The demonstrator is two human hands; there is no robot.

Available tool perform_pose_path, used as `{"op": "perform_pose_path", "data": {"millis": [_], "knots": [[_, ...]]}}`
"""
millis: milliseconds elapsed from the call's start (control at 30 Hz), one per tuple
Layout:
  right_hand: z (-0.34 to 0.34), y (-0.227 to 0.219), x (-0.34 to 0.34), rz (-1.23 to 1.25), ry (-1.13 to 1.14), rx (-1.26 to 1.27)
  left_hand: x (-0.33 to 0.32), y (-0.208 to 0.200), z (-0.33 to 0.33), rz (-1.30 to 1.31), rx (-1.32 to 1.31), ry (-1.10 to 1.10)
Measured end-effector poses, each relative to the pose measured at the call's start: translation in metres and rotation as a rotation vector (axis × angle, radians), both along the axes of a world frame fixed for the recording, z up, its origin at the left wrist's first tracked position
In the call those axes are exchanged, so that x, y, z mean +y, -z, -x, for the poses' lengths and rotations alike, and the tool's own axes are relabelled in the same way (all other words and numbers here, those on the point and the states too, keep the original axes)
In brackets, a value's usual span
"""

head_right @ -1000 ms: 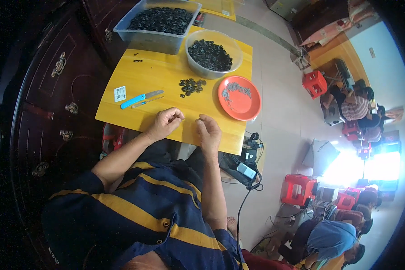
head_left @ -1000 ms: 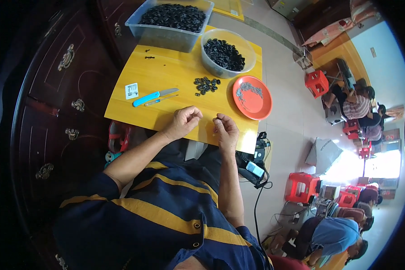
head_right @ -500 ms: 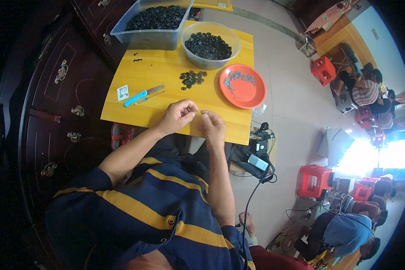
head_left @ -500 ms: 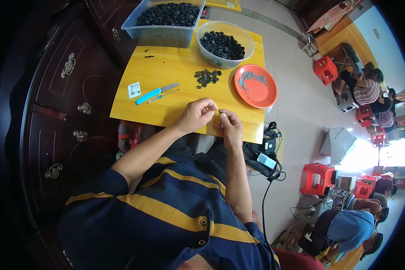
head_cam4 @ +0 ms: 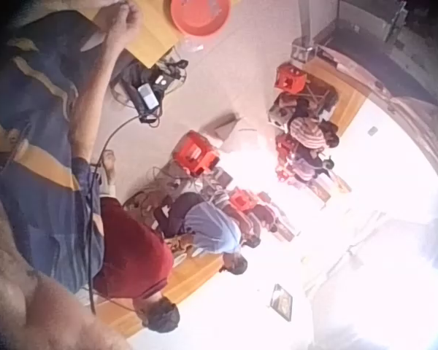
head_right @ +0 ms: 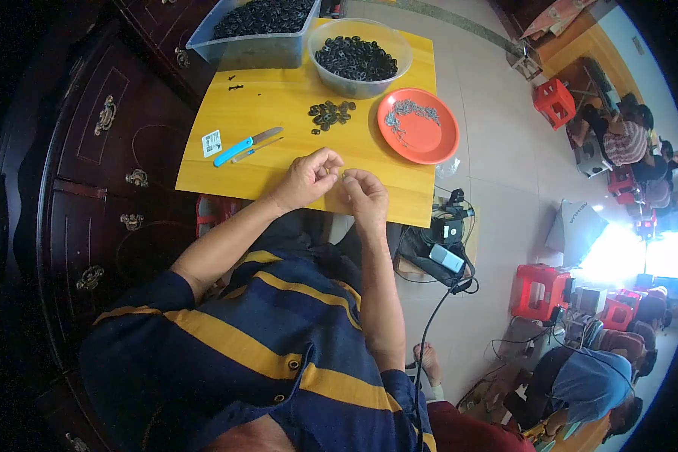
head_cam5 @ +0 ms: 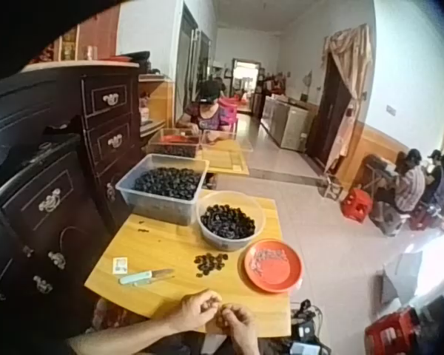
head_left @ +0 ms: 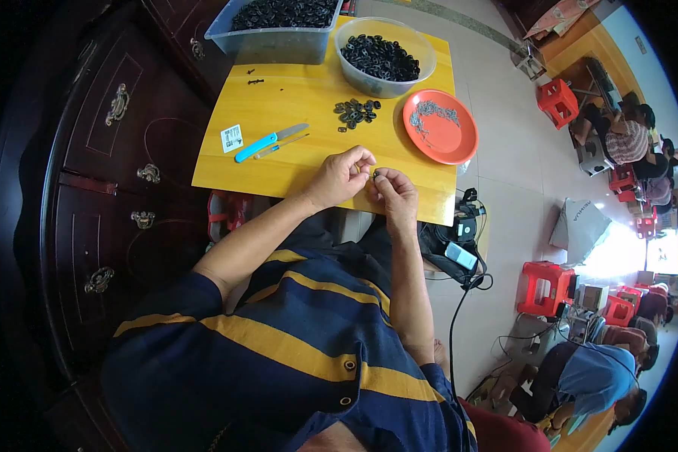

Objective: The person assembles small plastic components by hand, repeatedly picking up plastic pieces and fitting small parts together on the table.

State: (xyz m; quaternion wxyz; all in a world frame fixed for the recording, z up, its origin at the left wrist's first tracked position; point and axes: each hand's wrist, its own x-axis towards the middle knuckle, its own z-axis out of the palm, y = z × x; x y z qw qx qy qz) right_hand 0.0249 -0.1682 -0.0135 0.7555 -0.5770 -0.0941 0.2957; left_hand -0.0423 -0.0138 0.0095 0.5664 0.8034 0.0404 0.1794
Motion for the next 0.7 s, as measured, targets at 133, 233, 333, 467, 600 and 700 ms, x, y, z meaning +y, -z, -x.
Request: {"op": "perform_pose_path", "data": {"millis": [133, 233, 333, 467, 600, 700], "knots": [[0.005, -0.005, 0.002, 0.046, 0.026, -0.048, 0.0, 0.001, 0.002, -0.009, 0.022, -0.011], [0.005, -0.006, 0.004, 0.058, 0.04, -0.068, 0.0, 0.001, 0.002, 0.004, 0.024, -0.012], [0.004, -0.004, 0.004, 0.024, 0.029, -0.055, -0.002, 0.001, 0.001, 0.018, 0.017, -0.014], [0.005, -0.01, 0.003, 0.039, 0.018, -0.012, -0.002, 0.002, 0.001, 0.044, 0.022, -0.008], [0.003, -0.005, 0.004, 0.062, 0.017, -0.057, -0.003, 0.001, 0.002, 0.024, 0.028, -0.035], [0.001, 0.004, 0.004, 0.051, 0.01, -0.121, -0.003, 0.0, 0.002, 0.013, -0.011, -0.025]]}}
